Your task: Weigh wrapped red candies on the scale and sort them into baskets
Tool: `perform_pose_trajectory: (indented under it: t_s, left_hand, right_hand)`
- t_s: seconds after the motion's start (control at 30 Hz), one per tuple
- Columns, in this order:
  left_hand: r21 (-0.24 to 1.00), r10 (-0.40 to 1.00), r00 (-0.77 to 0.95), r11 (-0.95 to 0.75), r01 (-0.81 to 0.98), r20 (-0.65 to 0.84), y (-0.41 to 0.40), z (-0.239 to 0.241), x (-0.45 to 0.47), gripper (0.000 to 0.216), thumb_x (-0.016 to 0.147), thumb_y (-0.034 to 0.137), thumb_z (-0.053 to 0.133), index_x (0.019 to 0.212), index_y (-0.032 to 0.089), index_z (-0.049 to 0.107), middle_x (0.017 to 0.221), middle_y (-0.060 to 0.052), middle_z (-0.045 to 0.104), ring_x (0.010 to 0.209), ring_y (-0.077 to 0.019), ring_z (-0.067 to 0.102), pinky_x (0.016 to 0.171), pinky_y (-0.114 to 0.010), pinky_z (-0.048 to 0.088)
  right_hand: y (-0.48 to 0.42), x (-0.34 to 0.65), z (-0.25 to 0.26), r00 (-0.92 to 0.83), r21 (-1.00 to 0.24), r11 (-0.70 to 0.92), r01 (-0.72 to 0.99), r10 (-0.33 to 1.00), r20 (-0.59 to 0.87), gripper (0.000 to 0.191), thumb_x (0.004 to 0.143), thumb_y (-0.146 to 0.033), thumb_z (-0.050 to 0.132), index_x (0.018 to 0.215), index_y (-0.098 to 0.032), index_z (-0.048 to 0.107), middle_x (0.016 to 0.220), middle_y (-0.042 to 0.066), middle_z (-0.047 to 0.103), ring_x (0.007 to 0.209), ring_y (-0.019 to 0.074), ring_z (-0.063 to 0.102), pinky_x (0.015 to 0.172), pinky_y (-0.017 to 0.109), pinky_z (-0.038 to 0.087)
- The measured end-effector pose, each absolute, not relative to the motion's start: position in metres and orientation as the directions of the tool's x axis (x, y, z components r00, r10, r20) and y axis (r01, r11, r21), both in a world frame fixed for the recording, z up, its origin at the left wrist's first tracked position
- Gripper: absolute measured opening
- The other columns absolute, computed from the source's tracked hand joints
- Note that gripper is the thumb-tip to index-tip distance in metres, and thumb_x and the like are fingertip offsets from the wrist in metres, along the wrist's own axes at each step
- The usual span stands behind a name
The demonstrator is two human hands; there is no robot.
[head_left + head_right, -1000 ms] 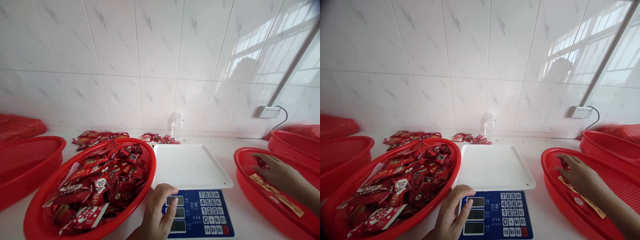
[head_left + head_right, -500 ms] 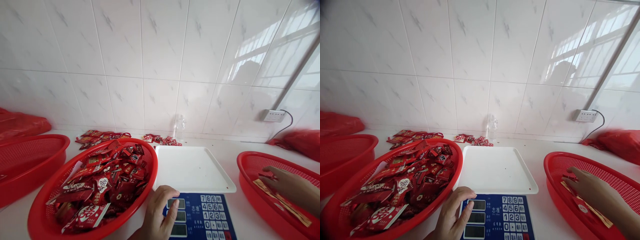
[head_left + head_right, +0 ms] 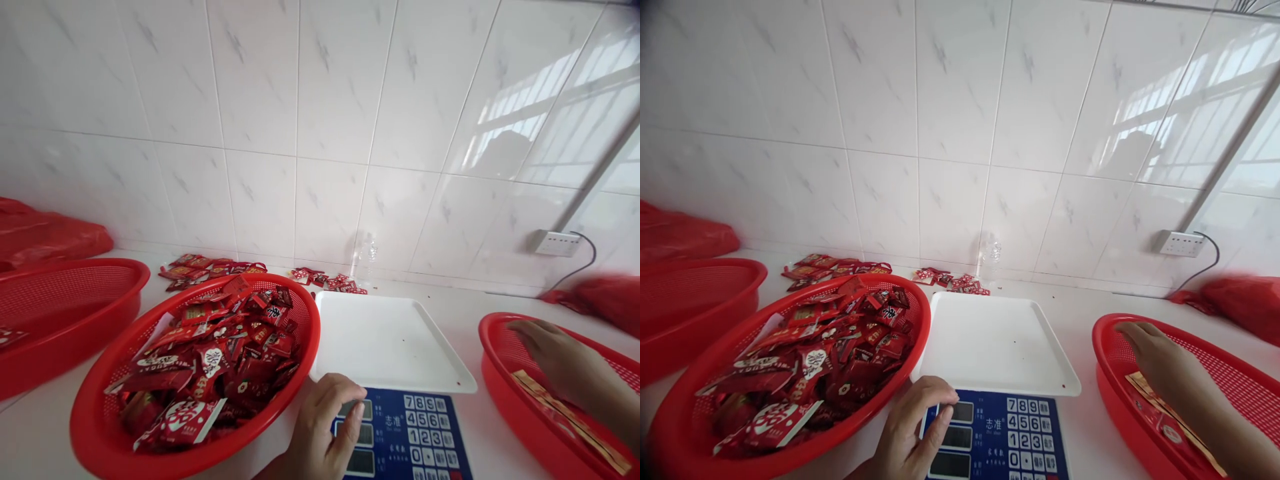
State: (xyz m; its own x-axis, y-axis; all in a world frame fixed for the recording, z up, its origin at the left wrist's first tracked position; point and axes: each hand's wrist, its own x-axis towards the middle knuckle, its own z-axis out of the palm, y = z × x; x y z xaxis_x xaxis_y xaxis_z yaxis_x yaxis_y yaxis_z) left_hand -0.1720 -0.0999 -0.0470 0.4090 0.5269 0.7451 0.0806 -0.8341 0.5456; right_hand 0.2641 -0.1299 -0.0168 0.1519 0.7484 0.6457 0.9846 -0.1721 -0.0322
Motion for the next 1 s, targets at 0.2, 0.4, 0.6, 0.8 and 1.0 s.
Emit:
perform_pose_trajectory:
  t_s: [0.2, 0.4, 0.6, 0.8, 1.0]
  left_hand:
    - [0.53, 0.51, 0.384, -0.846, 0.062, 0.769, -0.101, -0.046, -0.171, 0.024, 0.088, 0.004, 0.049, 0.105, 0.021, 0.054, 0.09, -0.005, 0.062, 0.086, -0.0157, 0.06, 0.078, -0.026, 0.05]
    - [0.502, 0.499, 0.363, -0.86, 0.093, 0.787, -0.1, -0.052, -0.17, 0.02, 0.087, 0.007, 0.051, 0.102, 0.021, 0.055, 0.087, -0.005, 0.064, 0.083, -0.0163, 0.061, 0.076, -0.027, 0.051]
    - [0.495, 0.494, 0.353, -0.864, 0.096, 0.794, -0.104, -0.051, -0.168, 0.014, 0.086, 0.011, 0.053, 0.098, 0.018, 0.058, 0.082, -0.006, 0.065, 0.078, -0.0161, 0.061, 0.074, -0.026, 0.05]
    - [0.479, 0.472, 0.357, -0.875, 0.074, 0.806, -0.11, -0.049, -0.165, 0.013, 0.086, 0.012, 0.052, 0.096, 0.017, 0.06, 0.079, -0.006, 0.067, 0.076, -0.0159, 0.062, 0.077, -0.027, 0.05]
    - [0.555, 0.554, 0.361, -0.824, 0.112, 0.75, -0.122, -0.023, -0.172, 0.014, 0.087, 0.013, 0.052, 0.096, 0.015, 0.062, 0.085, -0.008, 0.068, 0.081, -0.0159, 0.063, 0.079, -0.026, 0.05]
  right_hand:
    - [-0.058, 0.187, 0.001, -0.163, 0.033, 0.175, 0.984, 0.817, 0.553, 0.036, 0.093, -0.019, 0.035, 0.117, -0.025, 0.061, 0.121, 0.009, 0.063, 0.1, 0.0202, 0.066, 0.077, 0.031, 0.054]
    - [0.032, 0.115, 0.016, -0.257, 0.047, 0.28, 0.959, 0.785, 0.565, 0.028, 0.097, -0.016, 0.041, 0.119, -0.02, 0.058, 0.12, 0.008, 0.061, 0.098, 0.017, 0.064, 0.08, 0.033, 0.054]
    - [0.068, 0.084, 0.034, -0.211, 0.027, 0.248, 0.968, 0.754, 0.623, 0.032, 0.098, -0.027, 0.046, 0.128, -0.019, 0.051, 0.134, 0.012, 0.051, 0.111, 0.0237, 0.059, 0.086, 0.042, 0.053]
    - [0.004, 0.061, 0.024, -0.274, -0.001, 0.349, 0.937, 0.737, 0.618, 0.035, 0.099, -0.034, 0.038, 0.131, -0.025, 0.049, 0.136, 0.009, 0.052, 0.108, 0.0266, 0.062, 0.079, 0.041, 0.056]
    - [-0.096, 0.053, -0.022, -0.283, -0.096, 0.56, 0.823, 0.551, 0.785, 0.027, 0.096, -0.028, 0.049, 0.122, -0.025, 0.055, 0.114, 0.005, 0.066, 0.101, 0.0165, 0.065, 0.081, 0.026, 0.056]
